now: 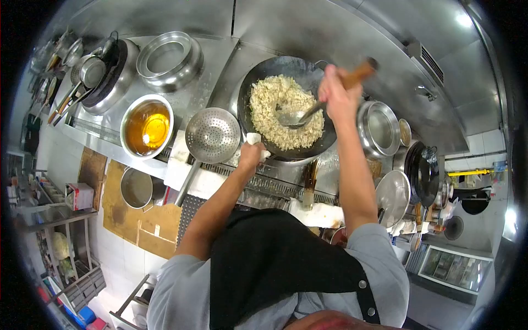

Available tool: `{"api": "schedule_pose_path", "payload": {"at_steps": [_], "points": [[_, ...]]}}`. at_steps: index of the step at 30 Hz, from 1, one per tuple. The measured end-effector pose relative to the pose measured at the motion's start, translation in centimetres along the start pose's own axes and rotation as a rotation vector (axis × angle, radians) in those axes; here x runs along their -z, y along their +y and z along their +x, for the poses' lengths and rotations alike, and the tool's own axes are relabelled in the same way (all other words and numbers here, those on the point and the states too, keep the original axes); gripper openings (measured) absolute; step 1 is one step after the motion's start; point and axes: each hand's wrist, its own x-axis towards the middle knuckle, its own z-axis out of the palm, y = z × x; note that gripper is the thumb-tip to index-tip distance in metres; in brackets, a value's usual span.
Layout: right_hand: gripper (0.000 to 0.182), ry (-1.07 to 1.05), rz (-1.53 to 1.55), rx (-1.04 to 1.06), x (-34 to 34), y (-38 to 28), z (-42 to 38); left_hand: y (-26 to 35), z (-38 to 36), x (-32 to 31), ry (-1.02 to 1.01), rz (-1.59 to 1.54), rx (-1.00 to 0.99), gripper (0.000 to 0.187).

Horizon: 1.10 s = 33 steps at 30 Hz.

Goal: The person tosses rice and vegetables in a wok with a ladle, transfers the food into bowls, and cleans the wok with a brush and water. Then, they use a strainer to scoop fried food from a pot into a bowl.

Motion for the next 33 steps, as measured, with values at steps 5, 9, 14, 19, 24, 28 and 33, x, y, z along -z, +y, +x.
{"api": "schedule_pose_path", "payload": {"at_steps": [5, 9, 14, 19, 24, 28, 33], "points": [[0.035, -0.020, 0.153, 0.125, -1.8, 6.5, -1.8, 1.0, -0.7, -0.5, 0.048, -0.021, 0.025, 0.018], [0.039, -0.023, 0.012, 0.091, -1.3, 1.8, -1.0, 1.1, -0.6, -0.2, 0.015, 0.002, 0.016, 0.019], [0.030, -0.035, 0.154, 0.111, -2.1, 3.1, 0.9, 0.6, -0.2, -0.4, 0.049, -0.037, 0.003, 0.016], [0.030, 0.074, 0.422, 0.292, 1.7, 1.9, 3.9, 0.7, -0.3, -0.4, 0.034, -0.013, -0.036, 0.017], [0.039, -0.022, -0.014, 0.064, -1.5, 2.7, -0.8, 0.2, 0.0, -0.3, 0.055, 0.013, -0.015, 0.017], [0.038, -0.016, -0.294, 0.305, -1.2, 5.6, -10.3, 0.5, 0.0, -0.5, 0.023, 0.056, -0.018, 0.015], [0.020, 0.029, -0.463, 0.130, 4.2, 8.0, -8.6, 0.2, 0.6, 0.4, -0.086, 0.028, 0.013, 0.020]]}}
